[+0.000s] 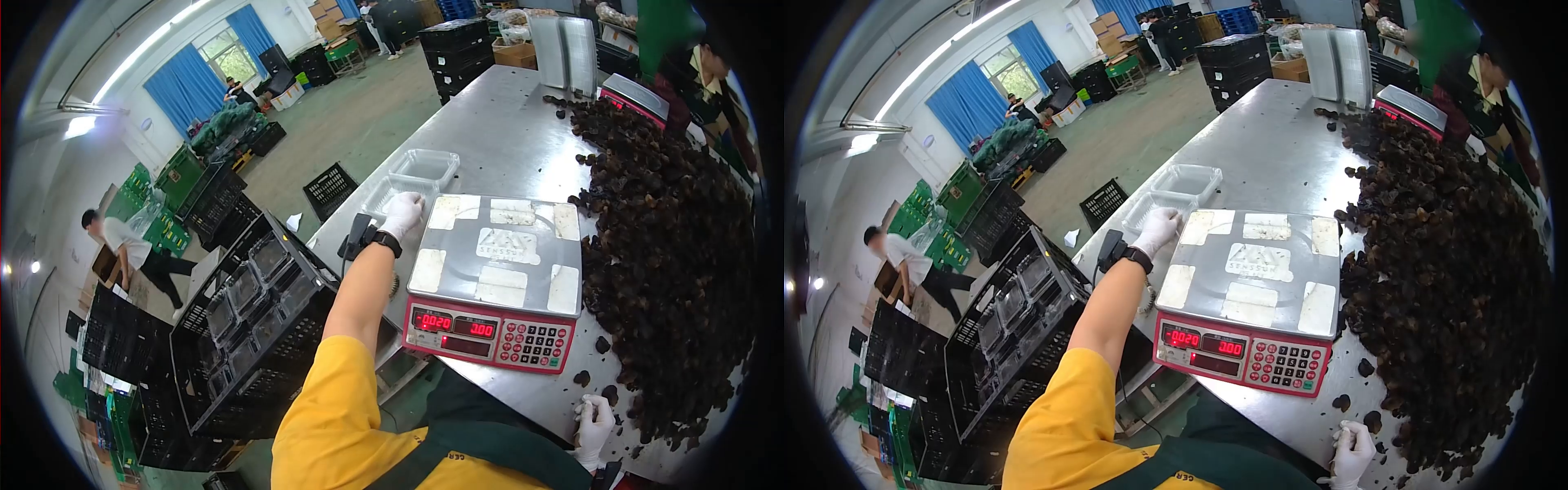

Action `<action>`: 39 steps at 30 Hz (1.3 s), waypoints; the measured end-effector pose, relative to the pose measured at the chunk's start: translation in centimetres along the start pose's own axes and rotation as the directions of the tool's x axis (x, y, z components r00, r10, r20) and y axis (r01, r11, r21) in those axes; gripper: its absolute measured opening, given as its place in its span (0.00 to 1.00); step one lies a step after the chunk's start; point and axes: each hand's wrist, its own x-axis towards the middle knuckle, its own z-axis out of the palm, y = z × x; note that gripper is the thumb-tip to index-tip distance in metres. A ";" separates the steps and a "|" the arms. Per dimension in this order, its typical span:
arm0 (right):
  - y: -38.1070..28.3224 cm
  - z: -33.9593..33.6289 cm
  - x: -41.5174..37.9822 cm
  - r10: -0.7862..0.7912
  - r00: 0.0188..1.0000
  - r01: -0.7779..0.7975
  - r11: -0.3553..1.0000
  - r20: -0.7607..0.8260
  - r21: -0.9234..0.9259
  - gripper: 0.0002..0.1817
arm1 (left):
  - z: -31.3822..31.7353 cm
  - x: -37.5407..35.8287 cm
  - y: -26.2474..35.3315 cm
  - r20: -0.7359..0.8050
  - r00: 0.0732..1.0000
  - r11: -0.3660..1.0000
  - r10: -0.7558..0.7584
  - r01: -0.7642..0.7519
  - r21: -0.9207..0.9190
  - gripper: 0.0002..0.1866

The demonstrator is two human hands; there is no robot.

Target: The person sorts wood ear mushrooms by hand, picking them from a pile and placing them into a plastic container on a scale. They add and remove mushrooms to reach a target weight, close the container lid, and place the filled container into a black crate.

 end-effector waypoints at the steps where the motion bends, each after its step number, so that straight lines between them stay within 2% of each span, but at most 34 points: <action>1: 0.1 0.1 -0.1 0.002 1.000 -0.002 1.000 -0.010 -0.001 0.05 | -0.3 0.0 0.0 0.059 0.995 0.993 -0.076 0.081 -0.085 0.15; 2: 0.2 0.3 0.0 -0.042 0.999 0.042 0.999 -0.033 -0.002 0.05 | -0.5 0.1 0.2 0.126 0.982 0.973 -0.139 0.159 -0.164 0.16; 3: 0.2 0.3 0.0 -0.086 0.995 0.086 0.996 -0.059 -0.005 0.05 | 0.0 0.1 -0.2 0.118 0.982 0.960 -0.145 0.168 -0.224 0.15; 4: 0.1 0.3 -0.1 -0.084 0.993 0.084 0.996 -0.078 -0.004 0.05 | 0.7 0.2 -0.6 -0.033 0.999 1.000 0.002 -0.002 -0.019 0.14; 6: -0.3 0.3 -0.1 -0.073 0.996 0.074 0.997 -0.044 0.019 0.05 | 1.4 -0.6 0.5 -0.153 0.987 0.982 0.049 -0.020 0.188 0.12; 10: -0.7 0.3 -0.1 -0.095 0.994 0.096 0.995 -0.053 0.006 0.05 | 1.8 -1.2 1.6 -0.199 0.978 0.955 0.064 -0.002 0.298 0.11; 12: -0.7 0.2 -0.1 -0.089 0.995 0.090 0.996 -0.047 0.012 0.05 | 1.6 -1.3 1.7 -0.337 0.919 0.920 0.204 -0.062 0.387 0.12; 14: -0.2 0.1 0.0 -0.107 0.993 0.107 0.994 -0.049 -0.005 0.04 | 0.8 -1.2 2.1 -0.368 0.911 0.938 0.189 -0.056 0.343 0.12; 17: -0.1 0.1 -0.1 -0.133 0.990 0.132 0.991 -0.044 -0.027 0.04 | -1.6 -1.0 3.7 -0.554 0.832 0.983 0.026 0.079 0.165 0.10; 18: -0.2 0.1 -0.1 -0.142 0.989 0.141 0.989 -0.041 -0.033 0.04 | -2.2 -0.3 3.3 -0.598 0.797 0.990 0.087 -0.005 0.138 0.10; 20: -0.3 0.2 -0.1 -0.143 0.989 0.141 0.989 -0.050 -0.031 0.03 | -5.2 -1.3 6.4 -0.620 0.784 0.999 0.030 -0.002 0.045 0.10; 22: -0.4 0.2 -0.1 -0.140 0.989 0.138 0.990 -0.057 -0.033 0.03 | -7.6 -2.7 9.1 -0.651 0.751 0.991 0.109 -0.131 0.014 0.09; 23: -0.4 0.2 -0.1 -0.165 0.985 0.161 0.985 -0.057 -0.066 0.04 | -8.2 -3.4 10.3 -0.669 0.720 0.979 0.184 -0.195 0.060 0.06; 24: -0.5 0.2 -0.1 -0.189 0.980 0.183 0.978 -0.058 -0.101 0.04 | -8.8 -4.4 11.7 -0.662 0.726 0.978 0.188 -0.203 0.055 0.06; 26: -1.0 0.2 -0.1 -0.139 0.987 0.133 0.988 -0.082 -0.075 0.03 | -9.5 -7.3 14.6 -0.551 0.773 0.949 0.313 -0.281 0.144 0.09; 28: -0.9 -0.1 0.1 -0.265 0.963 0.248 0.941 -0.042 -0.231 0.01 | -9.2 -10.1 17.2 -0.442 0.834 0.942 0.331 -0.322 0.096 0.20; 29: -0.9 0.0 0.3 -0.323 0.945 0.305 0.924 -0.045 -0.233 0.01 | -8.5 -11.1 17.5 -0.404 0.828 0.919 0.389 -0.380 0.107 0.28; 30: -1.1 0.2 0.7 -0.367 0.929 0.342 0.907 -0.058 -0.247 0.02 | -8.0 -12.1 18.4 -0.367 0.818 0.894 0.443 -0.435 0.110 0.31; 31: -1.6 0.0 0.2 -0.262 0.965 0.250 0.941 -0.023 -0.229 0.03 | -8.1 -13.8 20.0 -0.227 0.894 0.915 0.387 -0.402 -0.022 0.34; 33: -2.8 -0.6 -0.1 -0.262 0.965 0.256 0.947 -0.003 -0.192 0.03 | -7.7 -15.8 22.3 -0.048 0.926 0.911 0.375 -0.378 -0.168 0.32; 34: -2.6 -0.9 -0.5 -0.273 0.962 0.269 0.949 -0.005 -0.163 0.03 | -6.8 -16.2 22.4 -0.046 0.904 0.879 0.425 -0.424 -0.218 0.32; 35: -2.7 -1.5 -0.8 -0.377 0.925 0.359 0.906 -0.043 -0.225 0.04 | -6.6 -16.7 22.8 0.026 0.914 0.881 0.405 -0.382 -0.280 0.32; 36: -2.1 -1.8 -1.1 -0.462 0.880 0.415 0.862 -0.112 -0.290 0.05 | -6.3 -17.2 23.2 0.017 0.901 0.860 0.433 -0.407 -0.308 0.30; 38: -2.8 -4.0 -2.7 -0.407 0.899 0.310 0.852 -0.161 -0.421 0.06 | -7.4 -18.1 24.5 0.100 0.918 0.879 0.385 -0.331 -0.343 0.28; 39: -2.3 -5.1 -3.0 -0.424 0.873 0.274 0.834 -0.240 -0.478 0.06 | -7.5 -18.5 25.0 0.113 0.908 0.870 0.403 -0.342 -0.356 0.28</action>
